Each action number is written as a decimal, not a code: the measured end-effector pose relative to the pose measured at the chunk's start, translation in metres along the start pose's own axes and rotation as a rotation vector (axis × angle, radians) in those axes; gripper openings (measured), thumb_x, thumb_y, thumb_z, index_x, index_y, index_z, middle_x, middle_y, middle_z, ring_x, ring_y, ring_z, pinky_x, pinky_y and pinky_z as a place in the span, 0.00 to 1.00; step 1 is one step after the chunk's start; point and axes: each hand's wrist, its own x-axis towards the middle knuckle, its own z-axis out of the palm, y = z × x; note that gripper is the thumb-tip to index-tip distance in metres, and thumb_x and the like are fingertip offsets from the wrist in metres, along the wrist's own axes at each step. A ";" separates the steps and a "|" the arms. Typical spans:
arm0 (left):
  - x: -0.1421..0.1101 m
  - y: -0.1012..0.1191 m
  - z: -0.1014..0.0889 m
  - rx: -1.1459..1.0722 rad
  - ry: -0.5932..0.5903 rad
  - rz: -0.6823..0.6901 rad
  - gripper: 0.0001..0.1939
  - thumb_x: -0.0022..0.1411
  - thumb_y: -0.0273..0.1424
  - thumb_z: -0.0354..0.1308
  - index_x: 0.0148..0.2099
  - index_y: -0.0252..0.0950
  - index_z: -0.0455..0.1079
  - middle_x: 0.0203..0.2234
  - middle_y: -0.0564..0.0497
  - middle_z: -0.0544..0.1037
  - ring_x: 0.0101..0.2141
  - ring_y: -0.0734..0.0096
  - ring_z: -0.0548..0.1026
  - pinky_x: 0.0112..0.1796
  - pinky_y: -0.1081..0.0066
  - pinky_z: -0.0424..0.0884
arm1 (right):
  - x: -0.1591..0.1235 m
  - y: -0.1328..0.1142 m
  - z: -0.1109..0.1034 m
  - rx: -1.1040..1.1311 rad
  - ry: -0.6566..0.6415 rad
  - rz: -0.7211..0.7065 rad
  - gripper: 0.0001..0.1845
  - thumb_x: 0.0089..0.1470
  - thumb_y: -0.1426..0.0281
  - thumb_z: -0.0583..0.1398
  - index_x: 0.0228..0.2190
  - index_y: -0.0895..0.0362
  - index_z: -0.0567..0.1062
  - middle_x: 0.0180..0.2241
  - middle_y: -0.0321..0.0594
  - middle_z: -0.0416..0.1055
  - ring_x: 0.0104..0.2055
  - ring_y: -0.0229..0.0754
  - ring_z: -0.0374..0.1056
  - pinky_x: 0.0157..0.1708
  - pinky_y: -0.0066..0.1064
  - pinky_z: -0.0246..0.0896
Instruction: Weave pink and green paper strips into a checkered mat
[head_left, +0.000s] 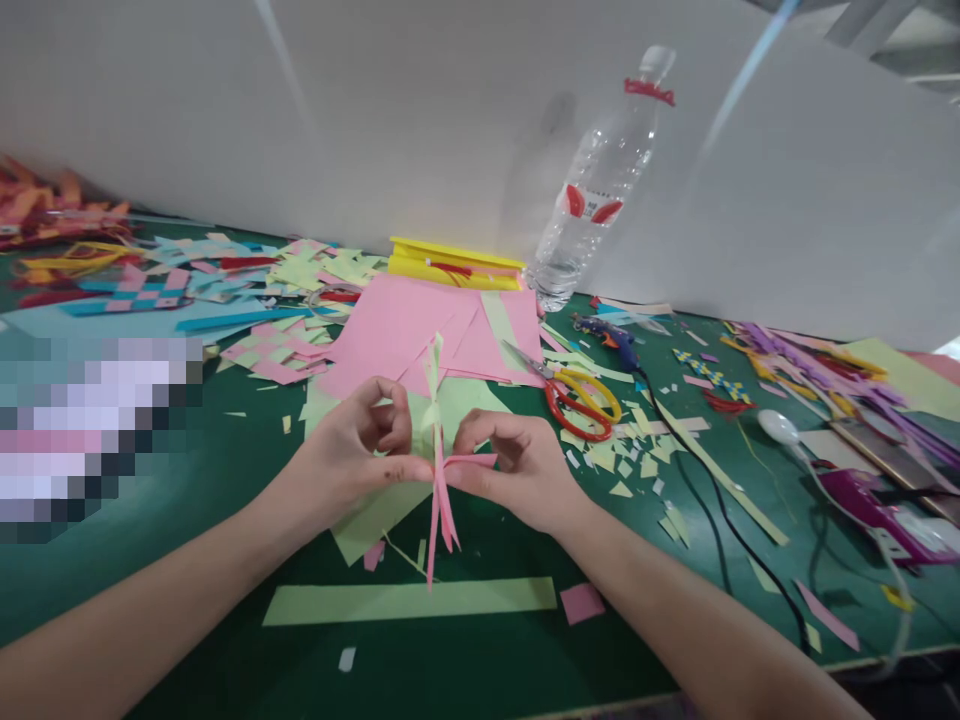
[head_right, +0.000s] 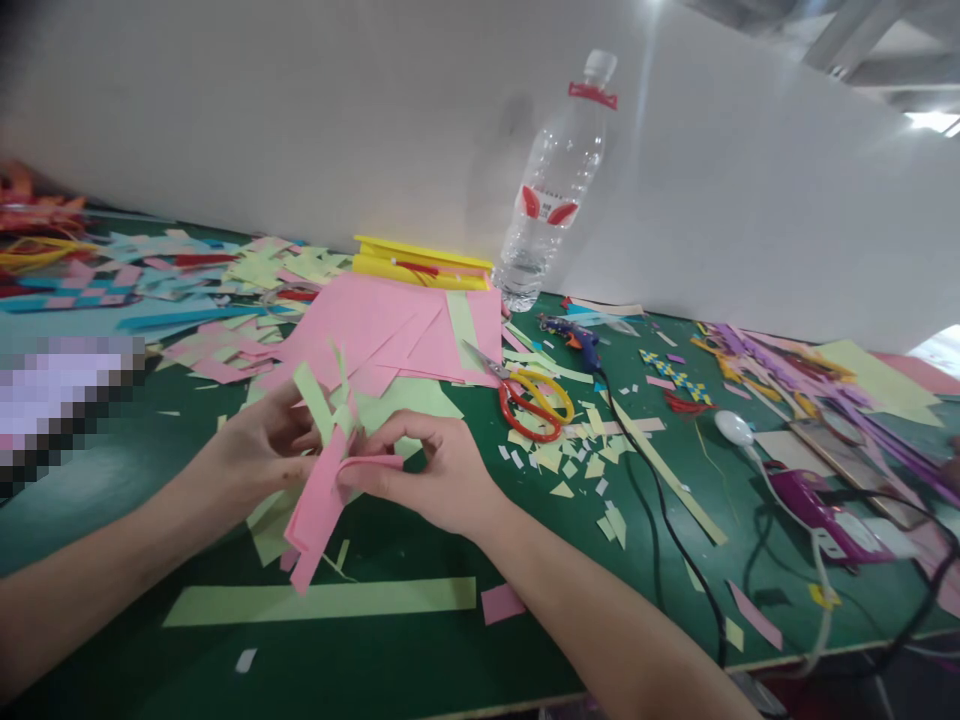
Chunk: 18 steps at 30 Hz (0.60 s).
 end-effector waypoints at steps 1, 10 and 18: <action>0.000 0.001 0.000 -0.009 0.007 0.003 0.21 0.44 0.37 0.69 0.38 0.39 0.63 0.23 0.57 0.70 0.25 0.71 0.71 0.26 0.72 0.68 | 0.000 0.000 0.000 -0.032 0.018 -0.024 0.07 0.44 0.69 0.67 0.23 0.55 0.73 0.24 0.32 0.68 0.26 0.35 0.63 0.29 0.30 0.59; 0.001 0.002 -0.002 -0.035 -0.079 0.072 0.06 0.51 0.35 0.66 0.28 0.38 0.74 0.24 0.53 0.77 0.26 0.71 0.73 0.29 0.71 0.70 | 0.000 -0.001 0.001 -0.342 0.165 -0.198 0.08 0.47 0.69 0.65 0.22 0.54 0.71 0.20 0.31 0.65 0.25 0.35 0.62 0.32 0.33 0.59; -0.001 0.004 -0.003 0.070 -0.071 0.028 0.08 0.50 0.34 0.66 0.35 0.42 0.76 0.30 0.51 0.79 0.33 0.62 0.76 0.37 0.65 0.72 | -0.001 -0.004 0.003 -0.533 0.242 -0.206 0.03 0.51 0.69 0.63 0.26 0.52 0.76 0.24 0.34 0.74 0.29 0.40 0.67 0.41 0.40 0.59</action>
